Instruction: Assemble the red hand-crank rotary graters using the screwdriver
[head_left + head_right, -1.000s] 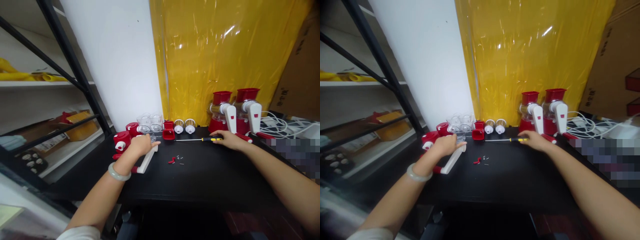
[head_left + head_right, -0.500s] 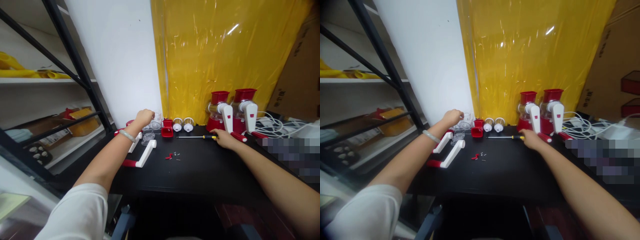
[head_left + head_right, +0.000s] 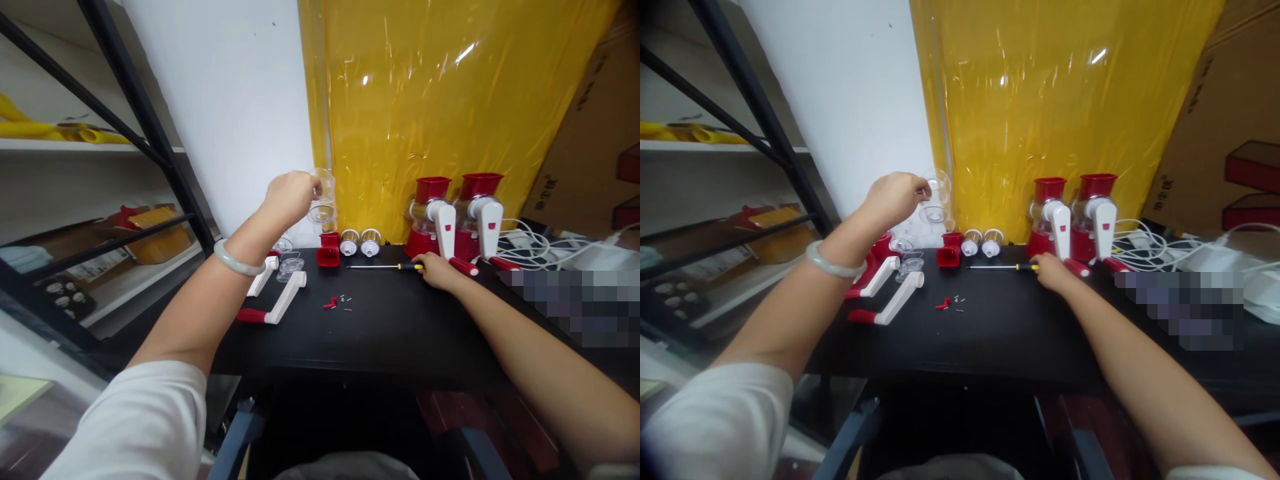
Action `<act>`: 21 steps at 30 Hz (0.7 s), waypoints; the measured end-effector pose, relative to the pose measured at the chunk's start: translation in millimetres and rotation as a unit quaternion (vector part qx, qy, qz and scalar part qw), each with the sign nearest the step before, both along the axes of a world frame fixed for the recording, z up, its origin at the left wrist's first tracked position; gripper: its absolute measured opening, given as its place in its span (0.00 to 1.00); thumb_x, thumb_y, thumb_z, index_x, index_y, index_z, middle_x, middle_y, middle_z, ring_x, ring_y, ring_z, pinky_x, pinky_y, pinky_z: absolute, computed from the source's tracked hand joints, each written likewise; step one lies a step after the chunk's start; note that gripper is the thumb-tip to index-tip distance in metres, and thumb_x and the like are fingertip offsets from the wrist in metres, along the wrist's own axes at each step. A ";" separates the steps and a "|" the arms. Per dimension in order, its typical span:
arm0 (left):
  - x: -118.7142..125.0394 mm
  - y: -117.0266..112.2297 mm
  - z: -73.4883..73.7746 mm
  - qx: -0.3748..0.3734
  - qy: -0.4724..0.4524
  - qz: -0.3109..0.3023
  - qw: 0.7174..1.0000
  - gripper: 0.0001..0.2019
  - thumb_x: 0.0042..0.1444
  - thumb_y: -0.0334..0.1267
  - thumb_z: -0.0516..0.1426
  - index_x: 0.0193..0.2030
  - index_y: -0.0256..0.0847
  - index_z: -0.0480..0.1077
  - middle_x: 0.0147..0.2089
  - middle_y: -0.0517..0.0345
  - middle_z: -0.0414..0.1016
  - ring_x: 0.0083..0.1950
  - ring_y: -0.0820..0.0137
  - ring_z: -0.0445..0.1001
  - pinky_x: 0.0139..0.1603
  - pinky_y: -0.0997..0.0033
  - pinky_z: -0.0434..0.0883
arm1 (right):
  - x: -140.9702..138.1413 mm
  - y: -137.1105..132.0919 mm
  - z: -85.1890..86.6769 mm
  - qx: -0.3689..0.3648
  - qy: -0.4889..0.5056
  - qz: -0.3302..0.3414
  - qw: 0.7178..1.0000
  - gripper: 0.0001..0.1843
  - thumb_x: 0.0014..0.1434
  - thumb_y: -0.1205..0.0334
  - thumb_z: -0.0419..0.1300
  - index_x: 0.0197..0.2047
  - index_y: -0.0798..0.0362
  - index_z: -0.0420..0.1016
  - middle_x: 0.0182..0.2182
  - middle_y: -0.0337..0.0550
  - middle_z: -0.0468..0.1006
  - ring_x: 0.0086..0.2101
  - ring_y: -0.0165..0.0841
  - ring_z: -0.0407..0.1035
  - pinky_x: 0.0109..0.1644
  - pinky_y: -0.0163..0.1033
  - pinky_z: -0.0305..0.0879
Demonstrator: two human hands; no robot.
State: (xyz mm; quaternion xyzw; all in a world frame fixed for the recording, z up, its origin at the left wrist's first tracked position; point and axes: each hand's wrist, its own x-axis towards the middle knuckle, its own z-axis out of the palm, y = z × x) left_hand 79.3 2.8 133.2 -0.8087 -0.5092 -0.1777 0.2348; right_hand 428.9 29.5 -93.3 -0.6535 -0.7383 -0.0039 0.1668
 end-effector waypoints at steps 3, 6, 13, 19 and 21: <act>26.0 -35.0 -10.4 -0.036 -0.005 -0.065 0.997 0.16 0.59 0.32 0.49 0.48 0.41 0.75 0.47 0.51 0.76 0.49 0.62 0.72 0.49 0.61 0.63 | -0.6 -0.8 0.6 -0.003 -0.002 -0.001 1.000 0.20 0.57 0.73 0.56 0.53 0.62 0.76 0.46 0.60 0.75 0.48 0.44 0.72 0.57 0.42 0.64; 50.2 -58.8 -33.0 -0.073 0.030 -0.113 0.990 0.14 0.59 0.32 0.50 0.46 0.40 0.75 0.44 0.51 0.77 0.45 0.62 0.73 0.43 0.62 0.64 | -0.6 -1.6 1.2 -0.005 -0.003 -0.005 1.000 0.21 0.58 0.72 0.56 0.54 0.61 0.75 0.47 0.61 0.74 0.47 0.43 0.72 0.57 0.41 0.63; 76.5 -66.5 -70.1 -0.073 0.090 -0.143 0.983 0.11 0.60 0.32 0.51 0.40 0.38 0.75 0.36 0.50 0.77 0.34 0.66 0.75 0.31 0.68 0.62 | -0.9 1.9 0.7 -0.012 -0.012 -0.018 1.000 0.22 0.59 0.71 0.56 0.57 0.61 0.73 0.47 0.58 0.74 0.49 0.42 0.70 0.58 0.40 0.61; 76.0 -56.7 -73.4 -0.063 0.100 -0.135 0.984 0.11 0.58 0.29 0.51 0.38 0.37 0.75 0.32 0.50 0.76 0.33 0.67 0.74 0.28 0.68 0.60 | 0.1 2.0 0.1 -0.015 -0.017 -0.017 1.000 0.23 0.59 0.71 0.56 0.57 0.59 0.73 0.47 0.56 0.74 0.49 0.41 0.70 0.58 0.38 0.61; 73.5 -52.3 -73.6 -0.070 0.103 -0.143 0.982 0.11 0.58 0.30 0.52 0.38 0.38 0.76 0.34 0.50 0.77 0.34 0.66 0.75 0.29 0.68 0.61 | 0.1 0.8 0.3 -0.017 -0.018 -0.019 1.000 0.23 0.59 0.71 0.55 0.58 0.60 0.72 0.48 0.56 0.74 0.49 0.41 0.70 0.58 0.38 0.61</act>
